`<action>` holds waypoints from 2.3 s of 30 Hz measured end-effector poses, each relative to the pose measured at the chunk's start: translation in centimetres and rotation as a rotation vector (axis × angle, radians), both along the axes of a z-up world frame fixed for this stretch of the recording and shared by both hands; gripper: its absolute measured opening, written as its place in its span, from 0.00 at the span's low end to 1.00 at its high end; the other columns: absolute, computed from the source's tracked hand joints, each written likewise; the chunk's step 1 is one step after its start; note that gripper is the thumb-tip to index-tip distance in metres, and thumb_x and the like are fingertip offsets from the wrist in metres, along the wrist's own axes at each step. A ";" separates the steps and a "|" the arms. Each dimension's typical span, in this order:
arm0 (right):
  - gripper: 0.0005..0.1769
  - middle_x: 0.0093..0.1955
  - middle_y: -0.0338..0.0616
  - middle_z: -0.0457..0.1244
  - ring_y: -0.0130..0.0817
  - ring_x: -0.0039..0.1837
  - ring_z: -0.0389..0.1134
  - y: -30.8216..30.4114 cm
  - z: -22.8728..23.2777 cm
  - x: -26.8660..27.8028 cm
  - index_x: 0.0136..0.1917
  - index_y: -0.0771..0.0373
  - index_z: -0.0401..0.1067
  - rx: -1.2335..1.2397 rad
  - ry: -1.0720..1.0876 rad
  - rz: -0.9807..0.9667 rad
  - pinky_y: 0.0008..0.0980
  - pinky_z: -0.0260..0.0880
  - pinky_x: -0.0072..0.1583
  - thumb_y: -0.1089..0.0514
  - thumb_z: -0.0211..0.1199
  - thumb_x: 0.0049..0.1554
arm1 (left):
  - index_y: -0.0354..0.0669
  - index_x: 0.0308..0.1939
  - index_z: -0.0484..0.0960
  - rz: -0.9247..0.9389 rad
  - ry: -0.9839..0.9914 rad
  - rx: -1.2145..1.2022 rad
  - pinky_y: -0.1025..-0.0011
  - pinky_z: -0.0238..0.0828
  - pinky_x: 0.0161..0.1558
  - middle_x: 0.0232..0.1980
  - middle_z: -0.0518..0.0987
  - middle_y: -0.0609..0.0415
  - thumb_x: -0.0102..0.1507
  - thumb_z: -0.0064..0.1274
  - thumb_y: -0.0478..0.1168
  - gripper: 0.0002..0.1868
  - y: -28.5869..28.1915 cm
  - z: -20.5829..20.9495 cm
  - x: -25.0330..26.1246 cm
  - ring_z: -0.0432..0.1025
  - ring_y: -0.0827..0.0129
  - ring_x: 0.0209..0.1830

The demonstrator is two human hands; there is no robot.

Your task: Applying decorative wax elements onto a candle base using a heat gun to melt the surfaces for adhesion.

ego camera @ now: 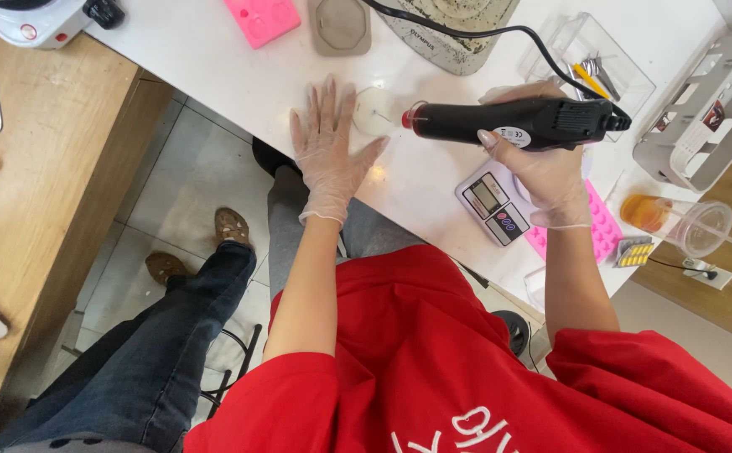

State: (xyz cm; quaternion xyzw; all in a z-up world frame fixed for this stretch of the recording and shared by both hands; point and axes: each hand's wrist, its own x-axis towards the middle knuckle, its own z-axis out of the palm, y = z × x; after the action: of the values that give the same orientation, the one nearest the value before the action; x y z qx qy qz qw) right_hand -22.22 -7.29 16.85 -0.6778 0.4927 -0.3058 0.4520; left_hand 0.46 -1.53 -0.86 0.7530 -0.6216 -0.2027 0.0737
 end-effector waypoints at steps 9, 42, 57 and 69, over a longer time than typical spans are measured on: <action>0.23 0.56 0.51 0.66 0.38 0.56 0.69 -0.1 -0.1 -0.2 0.59 0.67 0.66 0.002 -0.006 0.008 0.34 0.71 0.65 0.68 0.69 0.51 | 0.61 0.82 0.50 0.039 0.024 -0.095 0.59 0.23 0.82 0.85 0.45 0.67 0.66 0.59 0.71 0.50 0.4 -0.9 0.2 0.36 0.69 0.85; 0.22 0.55 0.49 0.66 0.35 0.53 0.67 -0.8 2.0 0.8 0.59 0.67 0.68 -0.052 0.111 0.014 0.31 0.70 0.62 0.69 0.70 0.52 | 0.50 0.69 0.64 0.611 1.164 -0.147 0.60 0.58 0.71 0.73 0.69 0.50 0.61 0.26 0.35 0.31 4.0 5.8 1.4 0.67 0.59 0.70; 0.34 0.40 0.43 0.62 0.33 0.42 0.65 -2.8 2.4 2.5 0.67 0.58 0.59 -0.015 -0.272 -0.103 0.29 0.65 0.47 0.30 0.52 0.64 | 0.42 0.65 0.69 0.584 1.104 -0.225 0.65 0.58 0.68 0.66 0.73 0.48 0.61 0.27 0.33 0.29 4.1 4.6 0.7 0.68 0.59 0.65; 0.33 0.31 0.37 0.59 0.28 0.31 0.59 -3.3 2.5 2.6 0.50 0.53 0.65 0.034 -0.567 -0.195 0.28 0.59 0.37 0.22 0.53 0.55 | 0.43 0.64 0.71 0.588 1.079 -0.264 0.65 0.59 0.69 0.65 0.74 0.49 0.60 0.28 0.31 0.29 4.0 4.5 0.4 0.69 0.60 0.64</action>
State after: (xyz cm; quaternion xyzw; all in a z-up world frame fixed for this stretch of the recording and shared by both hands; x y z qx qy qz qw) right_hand -19.60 -10.56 19.34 -0.5071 0.4147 -0.5165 0.5515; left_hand 0.84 2.45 3.67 0.6688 -0.2836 -0.4471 0.5219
